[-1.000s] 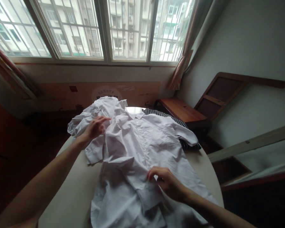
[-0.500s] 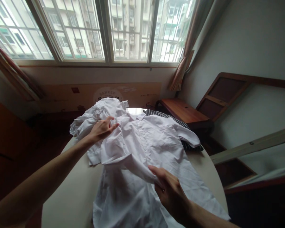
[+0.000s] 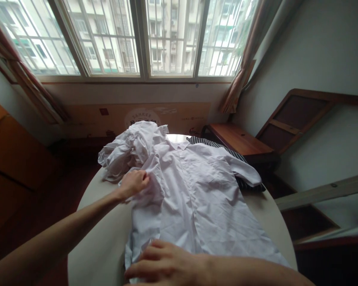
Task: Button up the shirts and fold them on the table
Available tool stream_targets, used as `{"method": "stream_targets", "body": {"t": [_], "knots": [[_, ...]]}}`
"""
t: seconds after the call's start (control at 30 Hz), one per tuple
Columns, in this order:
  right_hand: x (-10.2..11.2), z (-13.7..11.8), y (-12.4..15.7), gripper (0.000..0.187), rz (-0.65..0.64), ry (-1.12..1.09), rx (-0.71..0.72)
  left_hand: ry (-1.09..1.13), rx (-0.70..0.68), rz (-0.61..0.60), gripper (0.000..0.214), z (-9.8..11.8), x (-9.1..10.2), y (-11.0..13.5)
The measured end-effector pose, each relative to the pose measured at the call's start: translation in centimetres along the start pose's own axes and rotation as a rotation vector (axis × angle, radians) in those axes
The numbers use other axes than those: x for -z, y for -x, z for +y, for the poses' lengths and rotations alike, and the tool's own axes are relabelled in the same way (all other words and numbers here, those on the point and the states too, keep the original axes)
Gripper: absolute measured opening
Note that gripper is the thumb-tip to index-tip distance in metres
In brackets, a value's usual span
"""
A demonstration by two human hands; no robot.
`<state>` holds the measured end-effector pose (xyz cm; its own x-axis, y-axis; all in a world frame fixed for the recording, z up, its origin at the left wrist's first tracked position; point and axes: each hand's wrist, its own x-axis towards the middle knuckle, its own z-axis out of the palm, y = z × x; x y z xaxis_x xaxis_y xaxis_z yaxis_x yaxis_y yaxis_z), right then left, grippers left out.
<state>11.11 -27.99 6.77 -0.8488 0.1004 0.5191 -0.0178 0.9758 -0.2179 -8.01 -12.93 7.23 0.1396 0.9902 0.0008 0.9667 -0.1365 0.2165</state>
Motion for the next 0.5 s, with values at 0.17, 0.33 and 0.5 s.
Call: {"method": "stream_targets", "body": {"t": [0.17,0.33,0.5], "knots": [[4.3,6.2,2.5,0.047,0.163,-0.315,-0.416,0.204,0.163,-0.185,0.048,-4.0,-0.5,-1.7],[5.0,14.6,8.6,0.047,0.192,0.210,-1.029,0.767,-0.015,0.009,0.034,-3.3,-0.8,-1.7],[3.9,15.8,12.2,0.046,-0.054,0.467,-1.120,1.051,0.063,0.241,0.035,-5.7,4.4,-4.3]]}}
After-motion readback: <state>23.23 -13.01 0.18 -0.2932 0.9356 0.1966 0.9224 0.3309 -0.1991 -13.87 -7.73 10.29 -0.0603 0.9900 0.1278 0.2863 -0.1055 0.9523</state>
